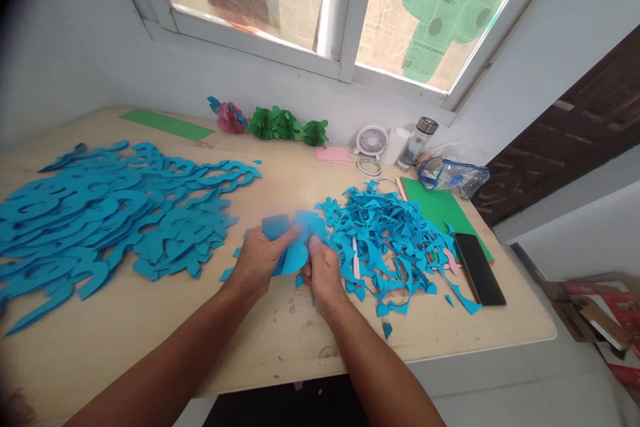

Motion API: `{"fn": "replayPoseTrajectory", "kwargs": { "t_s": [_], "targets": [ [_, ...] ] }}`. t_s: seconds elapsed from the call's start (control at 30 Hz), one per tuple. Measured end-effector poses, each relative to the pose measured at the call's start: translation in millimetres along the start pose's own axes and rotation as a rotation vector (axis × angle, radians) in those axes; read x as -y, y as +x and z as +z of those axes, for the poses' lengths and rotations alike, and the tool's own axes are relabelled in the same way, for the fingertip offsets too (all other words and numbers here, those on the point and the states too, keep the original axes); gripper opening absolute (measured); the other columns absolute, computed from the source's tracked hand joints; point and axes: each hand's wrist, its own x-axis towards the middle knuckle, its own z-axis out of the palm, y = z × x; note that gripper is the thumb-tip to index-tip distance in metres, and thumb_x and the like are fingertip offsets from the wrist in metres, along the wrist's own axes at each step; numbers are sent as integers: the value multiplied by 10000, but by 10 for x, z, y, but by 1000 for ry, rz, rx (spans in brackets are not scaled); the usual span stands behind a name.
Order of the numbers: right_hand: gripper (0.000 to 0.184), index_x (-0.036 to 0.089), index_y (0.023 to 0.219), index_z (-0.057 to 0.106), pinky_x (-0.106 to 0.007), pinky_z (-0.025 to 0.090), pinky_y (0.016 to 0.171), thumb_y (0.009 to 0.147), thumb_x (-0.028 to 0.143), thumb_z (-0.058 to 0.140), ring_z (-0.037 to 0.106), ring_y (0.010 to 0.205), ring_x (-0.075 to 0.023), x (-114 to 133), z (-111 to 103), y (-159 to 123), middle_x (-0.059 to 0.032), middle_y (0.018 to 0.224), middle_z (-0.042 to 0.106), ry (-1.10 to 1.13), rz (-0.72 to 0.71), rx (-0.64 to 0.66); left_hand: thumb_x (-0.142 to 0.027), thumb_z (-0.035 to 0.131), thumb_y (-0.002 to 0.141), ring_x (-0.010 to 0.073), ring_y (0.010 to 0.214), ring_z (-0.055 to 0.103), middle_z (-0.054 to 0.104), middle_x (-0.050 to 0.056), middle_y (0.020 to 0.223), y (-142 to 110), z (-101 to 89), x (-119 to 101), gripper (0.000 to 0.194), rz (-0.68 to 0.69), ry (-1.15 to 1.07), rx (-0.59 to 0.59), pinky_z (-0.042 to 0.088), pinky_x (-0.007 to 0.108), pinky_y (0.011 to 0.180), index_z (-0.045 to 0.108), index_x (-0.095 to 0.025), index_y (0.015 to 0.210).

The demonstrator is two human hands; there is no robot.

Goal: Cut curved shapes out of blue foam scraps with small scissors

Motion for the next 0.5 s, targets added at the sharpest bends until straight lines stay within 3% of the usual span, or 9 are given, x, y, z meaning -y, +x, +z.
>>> {"fn": "replayPoseTrajectory", "kwargs": {
  "t_s": [0.5],
  "targets": [
    [622,200,418,374,-235,128,357,737,711,530,210,330,-43,-25,-21,7,78,372,260,-50,-45,56,-301,739,581,101,502,492,578,-35,527,-17,-3,-86,200,7,-7,-15,428,222,527,620,-140,593]
  ]
}}
